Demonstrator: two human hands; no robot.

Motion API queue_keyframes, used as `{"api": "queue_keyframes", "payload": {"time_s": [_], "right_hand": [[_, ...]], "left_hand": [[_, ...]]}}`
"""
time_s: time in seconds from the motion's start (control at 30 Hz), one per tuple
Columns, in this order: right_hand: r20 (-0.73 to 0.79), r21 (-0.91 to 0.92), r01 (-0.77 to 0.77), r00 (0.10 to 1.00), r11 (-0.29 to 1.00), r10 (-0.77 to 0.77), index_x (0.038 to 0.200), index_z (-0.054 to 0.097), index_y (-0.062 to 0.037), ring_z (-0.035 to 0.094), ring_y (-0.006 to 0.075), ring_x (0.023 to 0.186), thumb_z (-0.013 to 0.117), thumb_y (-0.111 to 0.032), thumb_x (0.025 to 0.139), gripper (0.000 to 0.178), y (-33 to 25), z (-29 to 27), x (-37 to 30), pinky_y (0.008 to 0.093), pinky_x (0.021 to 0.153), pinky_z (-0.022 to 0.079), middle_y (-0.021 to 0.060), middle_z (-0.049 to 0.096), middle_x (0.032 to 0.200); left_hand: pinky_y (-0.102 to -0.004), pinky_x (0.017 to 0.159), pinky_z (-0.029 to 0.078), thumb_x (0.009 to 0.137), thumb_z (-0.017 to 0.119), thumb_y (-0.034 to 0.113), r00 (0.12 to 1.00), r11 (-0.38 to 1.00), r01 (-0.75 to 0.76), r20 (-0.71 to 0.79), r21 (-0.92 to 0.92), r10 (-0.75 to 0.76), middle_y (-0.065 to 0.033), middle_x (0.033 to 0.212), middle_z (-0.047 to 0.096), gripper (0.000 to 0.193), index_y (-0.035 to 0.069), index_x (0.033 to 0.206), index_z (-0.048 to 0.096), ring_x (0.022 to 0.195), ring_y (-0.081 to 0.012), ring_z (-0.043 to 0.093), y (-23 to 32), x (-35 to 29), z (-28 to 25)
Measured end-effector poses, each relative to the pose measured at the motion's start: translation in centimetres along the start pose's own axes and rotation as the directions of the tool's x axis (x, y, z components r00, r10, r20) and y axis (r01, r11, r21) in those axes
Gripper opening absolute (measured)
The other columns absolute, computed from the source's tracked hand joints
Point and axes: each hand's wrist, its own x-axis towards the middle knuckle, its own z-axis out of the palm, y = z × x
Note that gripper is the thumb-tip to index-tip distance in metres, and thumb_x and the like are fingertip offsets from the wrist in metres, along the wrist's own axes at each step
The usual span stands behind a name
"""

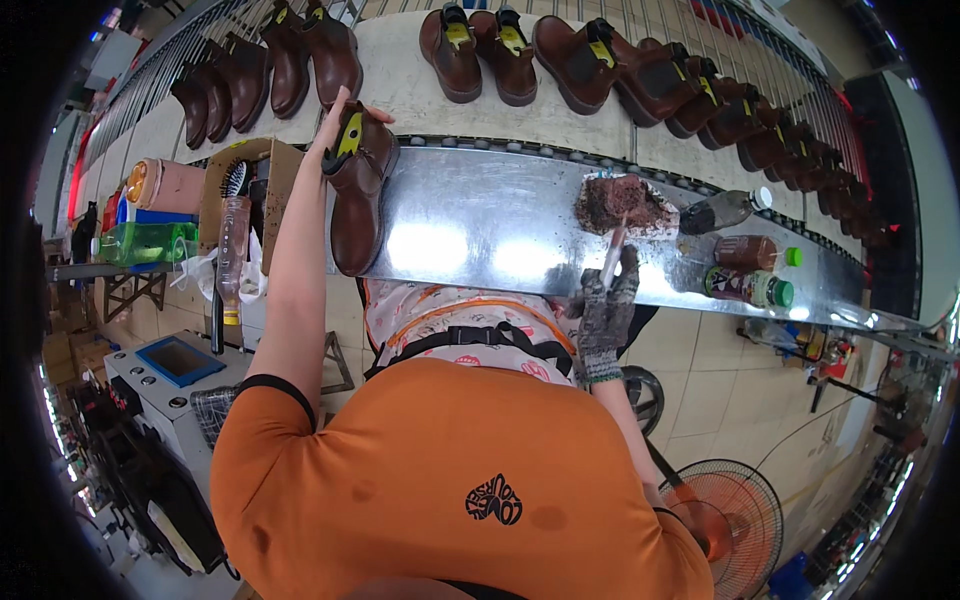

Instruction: Applying adhesive or finish to shoe soles on a manufacturing line.

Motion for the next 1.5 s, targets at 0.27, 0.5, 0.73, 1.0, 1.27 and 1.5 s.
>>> {"api": "queue_keyframes", "payload": {"time_s": [0.27,0.5,0.73,1.0,1.27,1.5], "right_hand": [[-0.035,0.01,-0.089,0.995,0.996,0.089,0.135,0.029,-0.0126,0.055,0.0092,0.059,0.05,-0.006,0.089,0.052,-2.0,0.4,-0.2,0.023,0.049,0.048,0.0069,0.058,0.085],[-0.006,-0.109,-0.061,0.998,0.992,0.061,0.103,0.058,0.0027,0.058,0.0112,0.061,0.058,-0.006,0.085,0.02,-1.1,-2.1,2.0,0.0246,0.055,0.047,0.0088,0.064,0.08],[0.312,-0.449,0.147,0.95,0.881,0.001,0.096,0.066,-0.0018,0.062,0.0154,0.071,0.064,-0.009,0.079,0.019,-8.7,1.6,2.2,0.0283,0.065,0.049,0.0083,0.067,0.087],[0.783,-0.503,0.8,0.582,0.326,-0.221,0.096,0.069,-0.0124,0.06,0.0275,0.083,0.069,-0.028,0.071,0.03,-14.3,6.4,2.9,0.0344,0.074,0.046,0.0088,0.065,0.09],[0.819,-0.481,0.834,0.538,0.271,-0.2,0.1,0.068,-0.017,0.058,0.0257,0.082,0.069,-0.034,0.072,0.033,-14.0,7.3,3.0,0.0344,0.072,0.045,0.0054,0.062,0.092],[0.837,-0.468,0.852,0.512,0.235,-0.191,0.099,0.067,-0.0184,0.058,0.0251,0.077,0.067,-0.039,0.074,0.032,-13.7,7.7,3.6,0.0345,0.068,0.045,0.0058,0.06,0.087]], "left_hand": [[-0.033,0.088,0.035,0.096,0.022,0.051,0.914,0.949,-0.287,0.259,-0.131,0.312,-0.0092,0.058,0.053,0.072,0.003,0.053,0.055,0.08,-0.0225,0.051,3.6,-2.2,5.1],[-0.0377,0.098,0.028,0.097,0.025,0.044,0.605,0.683,-0.583,0.326,-0.44,0.726,-0.0051,0.054,0.051,0.066,0.007,0.051,0.054,0.078,-0.0214,0.047,4.0,-5.1,11.1],[-0.0394,0.096,0.029,0.087,0.044,0.051,0.645,0.73,-0.558,0.348,-0.395,0.681,-0.006,0.05,0.053,0.062,0.006,0.047,0.057,0.073,-0.0208,0.05,4.3,-5.5,14.5],[-0.0392,0.095,0.031,0.085,0.046,0.051,0.627,0.721,-0.555,0.362,-0.414,0.69,-0.0055,0.051,0.054,0.06,0.006,0.047,0.058,0.072,-0.0202,0.05,4.2,-5.5,14.9],[-0.0386,0.092,0.032,0.088,0.044,0.049,0.599,0.703,-0.559,0.371,-0.439,0.709,-0.0052,0.051,0.055,0.059,0.007,0.049,0.059,0.071,-0.0199,0.049,4.1,-5.6,14.6],[-0.0391,0.093,0.032,0.088,0.044,0.05,0.588,0.695,-0.56,0.375,-0.45,0.717,-0.0056,0.051,0.055,0.059,0.006,0.05,0.059,0.071,-0.0205,0.05,4.1,-5.6,14.5]]}}
